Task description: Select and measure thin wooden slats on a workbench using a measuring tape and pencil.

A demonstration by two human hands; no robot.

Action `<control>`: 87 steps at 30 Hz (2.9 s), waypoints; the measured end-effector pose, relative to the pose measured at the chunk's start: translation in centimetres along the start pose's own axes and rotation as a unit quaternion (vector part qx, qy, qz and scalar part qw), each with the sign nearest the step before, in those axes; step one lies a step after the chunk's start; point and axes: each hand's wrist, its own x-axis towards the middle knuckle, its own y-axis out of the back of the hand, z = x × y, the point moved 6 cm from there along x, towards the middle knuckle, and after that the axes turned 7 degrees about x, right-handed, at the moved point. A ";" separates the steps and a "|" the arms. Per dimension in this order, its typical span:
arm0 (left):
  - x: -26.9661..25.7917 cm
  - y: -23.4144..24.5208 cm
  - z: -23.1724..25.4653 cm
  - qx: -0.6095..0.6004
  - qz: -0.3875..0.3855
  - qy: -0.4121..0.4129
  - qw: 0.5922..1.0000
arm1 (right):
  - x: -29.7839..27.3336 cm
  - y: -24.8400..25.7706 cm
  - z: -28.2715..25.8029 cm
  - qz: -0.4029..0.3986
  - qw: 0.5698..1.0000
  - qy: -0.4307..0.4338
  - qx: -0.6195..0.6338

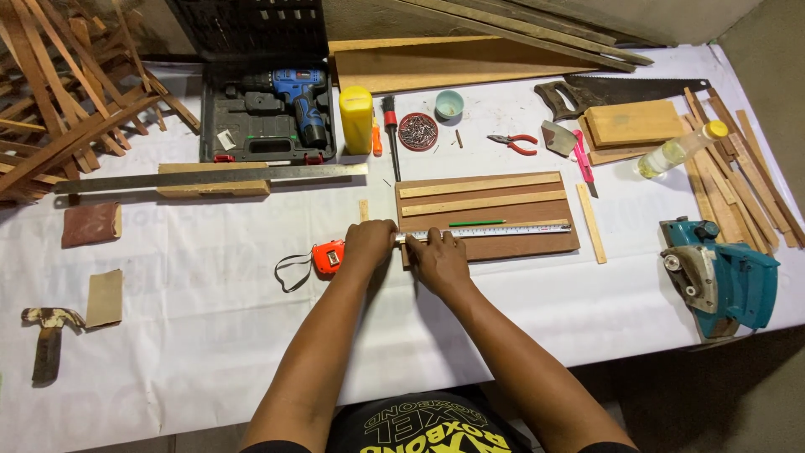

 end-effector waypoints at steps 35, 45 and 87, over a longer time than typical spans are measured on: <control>1.7 3.7 11.2 -0.060 0.106 -0.047 0.991 | 4.5 7.3 12.1 0.078 0.995 -0.002 0.062; 8.1 1.1 14.0 0.091 -0.074 0.014 0.993 | 7.7 5.1 17.9 -0.126 0.986 0.055 0.092; 4.9 1.6 32.4 -0.059 0.248 -0.177 0.951 | -0.7 8.2 37.2 -0.039 0.936 -0.191 0.292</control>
